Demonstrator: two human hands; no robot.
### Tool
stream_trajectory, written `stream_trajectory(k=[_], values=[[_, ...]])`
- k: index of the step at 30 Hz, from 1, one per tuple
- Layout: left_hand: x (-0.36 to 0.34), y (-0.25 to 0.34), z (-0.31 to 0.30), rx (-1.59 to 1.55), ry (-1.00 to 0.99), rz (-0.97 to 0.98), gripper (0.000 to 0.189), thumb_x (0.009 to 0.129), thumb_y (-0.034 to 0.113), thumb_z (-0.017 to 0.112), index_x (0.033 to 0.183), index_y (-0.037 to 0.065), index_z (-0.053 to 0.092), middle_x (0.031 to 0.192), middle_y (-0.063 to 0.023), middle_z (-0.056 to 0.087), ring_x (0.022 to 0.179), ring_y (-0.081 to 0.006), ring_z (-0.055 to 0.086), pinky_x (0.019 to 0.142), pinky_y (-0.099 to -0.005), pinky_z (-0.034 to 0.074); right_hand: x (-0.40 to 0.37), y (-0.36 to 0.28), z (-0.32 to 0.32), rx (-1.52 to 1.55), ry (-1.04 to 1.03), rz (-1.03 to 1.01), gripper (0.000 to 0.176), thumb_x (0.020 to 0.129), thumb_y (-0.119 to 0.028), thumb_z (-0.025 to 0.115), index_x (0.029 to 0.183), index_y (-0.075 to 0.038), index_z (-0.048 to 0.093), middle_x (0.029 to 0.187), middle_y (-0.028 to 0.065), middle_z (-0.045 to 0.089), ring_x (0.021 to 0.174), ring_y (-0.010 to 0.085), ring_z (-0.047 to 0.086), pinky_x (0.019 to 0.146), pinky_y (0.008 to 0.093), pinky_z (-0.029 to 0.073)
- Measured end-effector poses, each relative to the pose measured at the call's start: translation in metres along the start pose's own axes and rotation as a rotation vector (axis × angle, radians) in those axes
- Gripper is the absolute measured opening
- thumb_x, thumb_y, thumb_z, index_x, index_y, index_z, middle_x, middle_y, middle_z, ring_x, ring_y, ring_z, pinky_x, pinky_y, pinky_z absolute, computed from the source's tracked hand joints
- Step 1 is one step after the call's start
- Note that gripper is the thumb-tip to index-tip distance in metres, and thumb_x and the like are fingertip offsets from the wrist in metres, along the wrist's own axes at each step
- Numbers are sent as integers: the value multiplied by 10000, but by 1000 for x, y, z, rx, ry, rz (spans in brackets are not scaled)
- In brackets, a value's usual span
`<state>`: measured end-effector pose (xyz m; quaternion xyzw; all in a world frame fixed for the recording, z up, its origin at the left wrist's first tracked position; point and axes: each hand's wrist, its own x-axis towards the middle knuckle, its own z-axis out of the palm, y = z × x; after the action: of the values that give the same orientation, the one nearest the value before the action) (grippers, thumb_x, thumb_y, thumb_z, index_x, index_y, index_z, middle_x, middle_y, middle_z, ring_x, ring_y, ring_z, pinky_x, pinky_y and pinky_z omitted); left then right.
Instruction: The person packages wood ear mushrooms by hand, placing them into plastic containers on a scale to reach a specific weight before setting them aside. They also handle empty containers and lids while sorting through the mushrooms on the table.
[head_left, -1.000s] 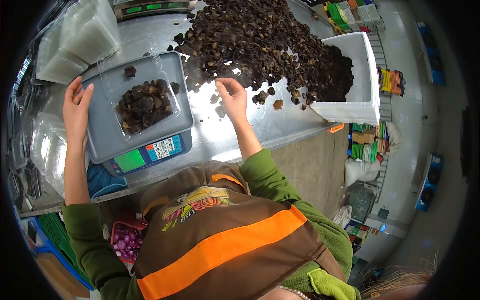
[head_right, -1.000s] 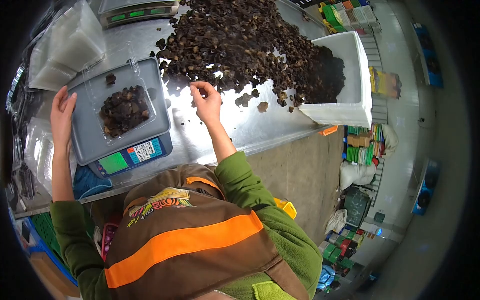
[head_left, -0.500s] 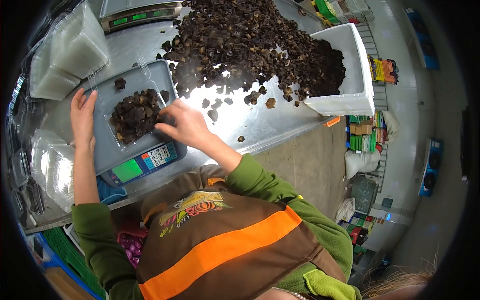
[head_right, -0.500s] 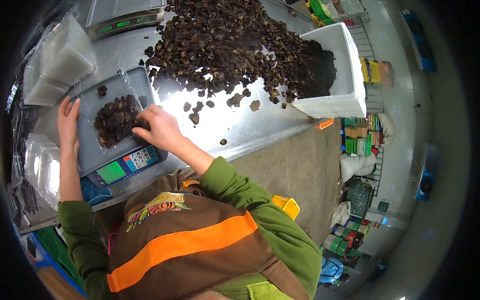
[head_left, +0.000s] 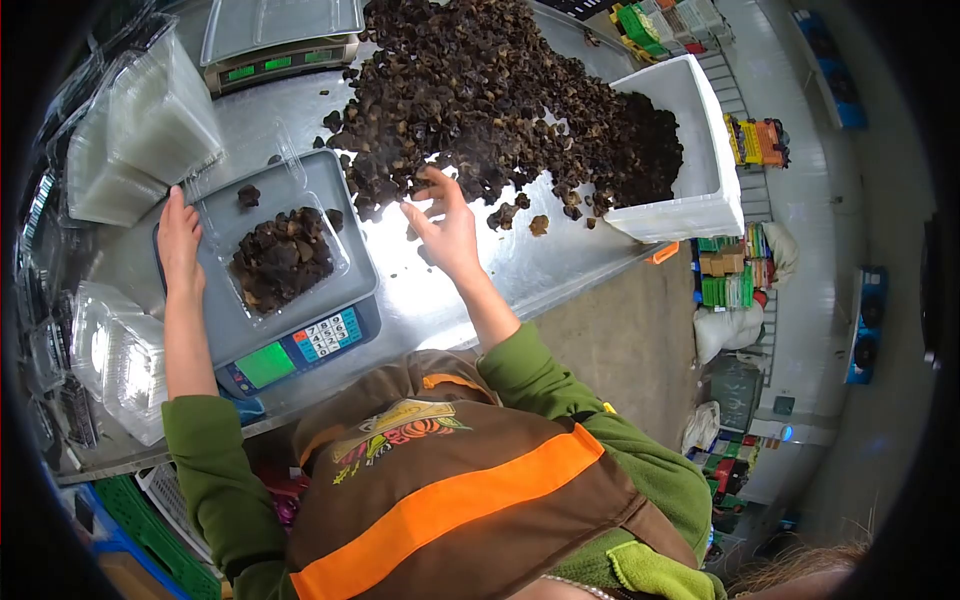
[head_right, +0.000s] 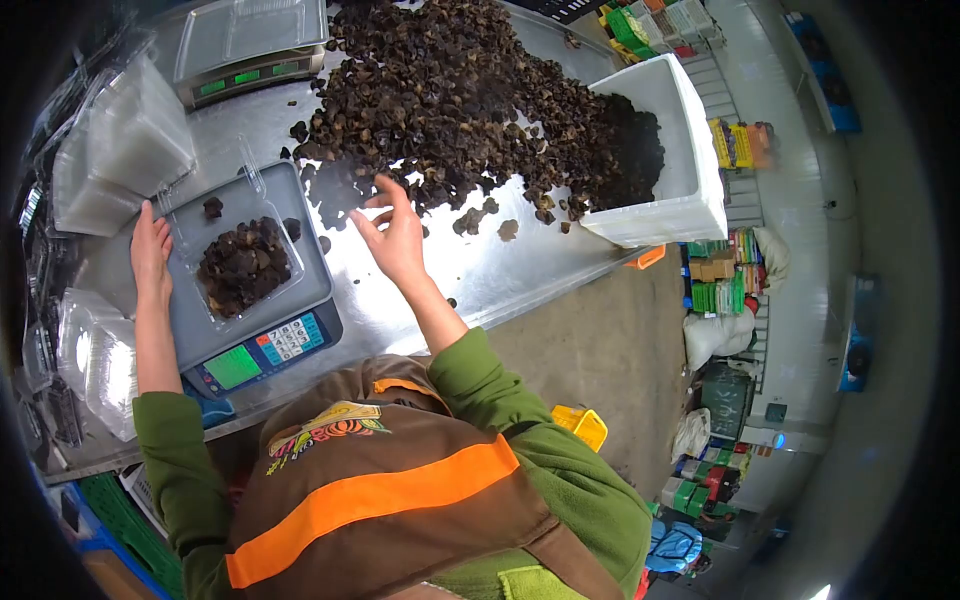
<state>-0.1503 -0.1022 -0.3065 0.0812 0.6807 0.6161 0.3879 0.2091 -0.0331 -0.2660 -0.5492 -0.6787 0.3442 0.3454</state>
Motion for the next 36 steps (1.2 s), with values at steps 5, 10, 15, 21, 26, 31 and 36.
stream_trajectory(k=[5, 10, 15, 21, 26, 31, 36], values=[[-16, 16, -5, -229, -193, -24, 669, 960, 517, 505, 1385, 2, 451, 1227, -119, 568, 1095, -187, 509, 963, -316, 388, -11, -5, 13, 113, -254, 110, 359, 869, -237, 701, 1154, -34, 621, 912, 50, 668, 731, 119, 620, 674, 275, 511], [-85, 23, -18, -35, -242, 147, 522, 1002, 447, 445, 1247, 12, 594, 1146, -80, 593, 1076, -170, 508, 924, -303, 403, -13, -19, 22, 568, -445, 397, 485, 930, -340, 637, 1281, -15, 552, 1072, 60, 638, 884, 118, 597, 744, 275, 514], [-138, -21, -42, 636, -378, 597, 230, 940, 97, 551, 1136, -5, 616, 1251, -108, 503, 1074, -181, 523, 857, -283, 447, -24, -8, 25, 504, -538, 403, 472, 926, -306, 630, 1258, 19, 549, 1044, 101, 641, 872, 148, 617, 718, 281, 522], [-149, -38, -44, 408, -323, 431, 353, 916, 43, 572, 1266, 10, 530, 1302, -110, 450, 1057, -163, 525, 826, -277, 484, -39, -3, 27, 364, -656, 271, 445, 873, -157, 682, 1242, 50, 541, 881, 47, 643, 754, 125, 621, 634, 257, 521], [-145, -54, -53, 361, -336, 365, 385, 940, 73, 547, 1312, -2, 483, 1289, -105, 460, 1077, -175, 514, 865, -302, 480, -45, -15, 31, 362, -637, 269, 409, 886, -172, 672, 1217, 35, 548, 867, 40, 627, 702, 107, 606, 580, 248, 514], [-146, -31, -46, 324, -279, 455, 395, 995, 182, 475, 1351, 9, 462, 1284, -126, 510, 1148, -213, 500, 946, -330, 428, -45, -15, 47, 469, -232, 315, 270, 917, -225, 639, 1069, -3, 613, 844, 49, 622, 726, 115, 594, 616, 280, 502], [-141, 6, -11, 41, -304, 538, 449, 1037, 262, 396, 1407, 7, 401, 1308, -152, 540, 1191, -205, 503, 959, -317, 415, -27, -45, 82, 41, -193, -373, 149, 861, -176, 672, 861, -28, 652, 844, 116, 620, 795, 270, 615, 707, 363, 488]])
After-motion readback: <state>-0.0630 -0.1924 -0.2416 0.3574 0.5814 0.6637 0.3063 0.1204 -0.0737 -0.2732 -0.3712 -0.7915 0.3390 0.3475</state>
